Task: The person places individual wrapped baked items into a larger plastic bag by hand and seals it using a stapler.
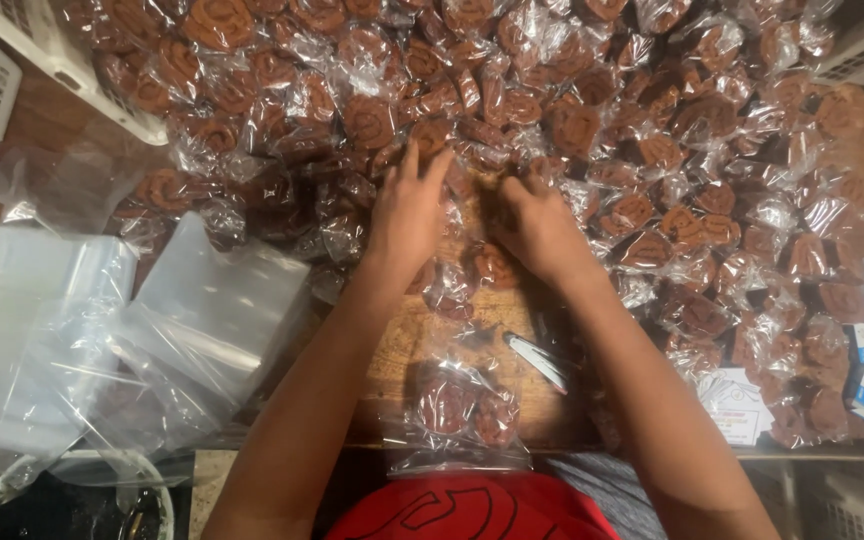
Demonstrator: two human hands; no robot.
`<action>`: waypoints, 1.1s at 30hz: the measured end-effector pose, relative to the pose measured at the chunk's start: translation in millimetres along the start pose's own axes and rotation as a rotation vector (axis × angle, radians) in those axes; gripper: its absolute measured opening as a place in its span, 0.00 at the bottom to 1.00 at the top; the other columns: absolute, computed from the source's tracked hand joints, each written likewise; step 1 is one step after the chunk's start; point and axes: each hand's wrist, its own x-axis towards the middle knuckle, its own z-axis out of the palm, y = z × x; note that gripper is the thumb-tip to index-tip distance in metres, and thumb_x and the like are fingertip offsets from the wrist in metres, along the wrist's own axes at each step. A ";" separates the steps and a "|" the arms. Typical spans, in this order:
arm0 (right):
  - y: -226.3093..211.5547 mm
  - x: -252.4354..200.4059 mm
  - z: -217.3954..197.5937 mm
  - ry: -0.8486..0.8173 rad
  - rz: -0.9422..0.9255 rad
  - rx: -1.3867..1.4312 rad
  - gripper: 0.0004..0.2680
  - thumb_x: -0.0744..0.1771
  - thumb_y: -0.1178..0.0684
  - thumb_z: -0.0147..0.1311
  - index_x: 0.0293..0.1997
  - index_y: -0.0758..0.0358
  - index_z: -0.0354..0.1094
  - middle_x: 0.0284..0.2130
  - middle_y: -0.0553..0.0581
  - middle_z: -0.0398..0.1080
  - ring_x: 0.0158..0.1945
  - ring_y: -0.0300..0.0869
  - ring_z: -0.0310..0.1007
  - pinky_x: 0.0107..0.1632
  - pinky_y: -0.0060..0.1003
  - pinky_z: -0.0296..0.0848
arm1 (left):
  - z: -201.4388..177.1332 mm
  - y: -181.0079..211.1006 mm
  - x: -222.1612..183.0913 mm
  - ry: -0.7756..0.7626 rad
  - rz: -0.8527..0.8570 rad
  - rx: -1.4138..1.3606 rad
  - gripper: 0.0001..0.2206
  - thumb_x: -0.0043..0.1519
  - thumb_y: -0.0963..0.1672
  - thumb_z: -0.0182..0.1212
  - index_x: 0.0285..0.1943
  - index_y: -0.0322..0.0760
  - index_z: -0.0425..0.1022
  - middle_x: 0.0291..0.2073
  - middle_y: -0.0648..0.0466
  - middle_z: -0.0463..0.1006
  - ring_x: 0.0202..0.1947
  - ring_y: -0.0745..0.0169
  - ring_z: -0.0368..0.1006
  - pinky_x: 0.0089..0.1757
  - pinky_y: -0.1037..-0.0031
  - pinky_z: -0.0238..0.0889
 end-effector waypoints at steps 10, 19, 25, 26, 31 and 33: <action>-68.7 -104.1 -44.9 0.217 -0.157 0.732 0.13 0.62 0.62 0.59 0.52 0.63 0.72 0.34 0.67 0.77 0.35 0.57 0.79 0.41 0.52 0.80 | -19.0 -9.9 -34.7 0.335 -0.418 -0.798 0.19 0.53 0.51 0.75 0.50 0.44 0.81 0.38 0.51 0.84 0.38 0.60 0.80 0.28 0.70 0.77; -75.4 -118.6 -28.5 0.419 0.136 0.874 0.08 0.70 0.55 0.50 0.54 0.62 0.65 0.45 0.63 0.74 0.50 0.50 0.72 0.56 0.48 0.70 | -23.0 58.3 -111.2 0.183 -0.600 -0.872 0.26 0.50 0.51 0.77 0.58 0.50 0.78 0.51 0.44 0.79 0.48 0.48 0.80 0.41 0.58 0.80; -34.9 -121.8 9.4 0.568 -0.246 0.578 0.18 0.66 0.52 0.65 0.56 0.69 0.62 0.46 0.67 0.69 0.51 0.62 0.72 0.55 0.52 0.69 | -23.4 63.5 -135.6 0.163 -0.296 -0.906 0.17 0.67 0.49 0.55 0.51 0.31 0.83 0.50 0.38 0.83 0.48 0.40 0.80 0.45 0.60 0.80; -22.5 -123.0 14.2 0.581 -0.239 0.347 0.15 0.66 0.50 0.63 0.54 0.65 0.65 0.50 0.65 0.66 0.51 0.60 0.72 0.52 0.49 0.72 | -16.8 45.2 -136.5 0.169 -0.171 -0.556 0.15 0.65 0.51 0.59 0.45 0.37 0.85 0.51 0.41 0.81 0.48 0.40 0.80 0.45 0.59 0.77; -5.9 -127.5 12.2 0.248 -0.330 -0.162 0.16 0.66 0.50 0.55 0.61 0.53 0.62 0.53 0.68 0.60 0.48 0.62 0.69 0.47 0.50 0.71 | -0.6 7.3 -154.1 -0.345 -0.284 -0.091 0.20 0.61 0.56 0.55 0.34 0.41 0.85 0.41 0.45 0.81 0.48 0.39 0.78 0.50 0.56 0.72; -6.3 -121.7 2.7 0.186 -0.282 0.144 0.14 0.67 0.53 0.53 0.61 0.60 0.63 0.51 0.69 0.63 0.49 0.68 0.71 0.49 0.50 0.74 | -2.8 7.5 -151.3 -0.488 -0.326 0.005 0.20 0.60 0.56 0.53 0.40 0.45 0.85 0.41 0.49 0.84 0.49 0.42 0.79 0.49 0.56 0.73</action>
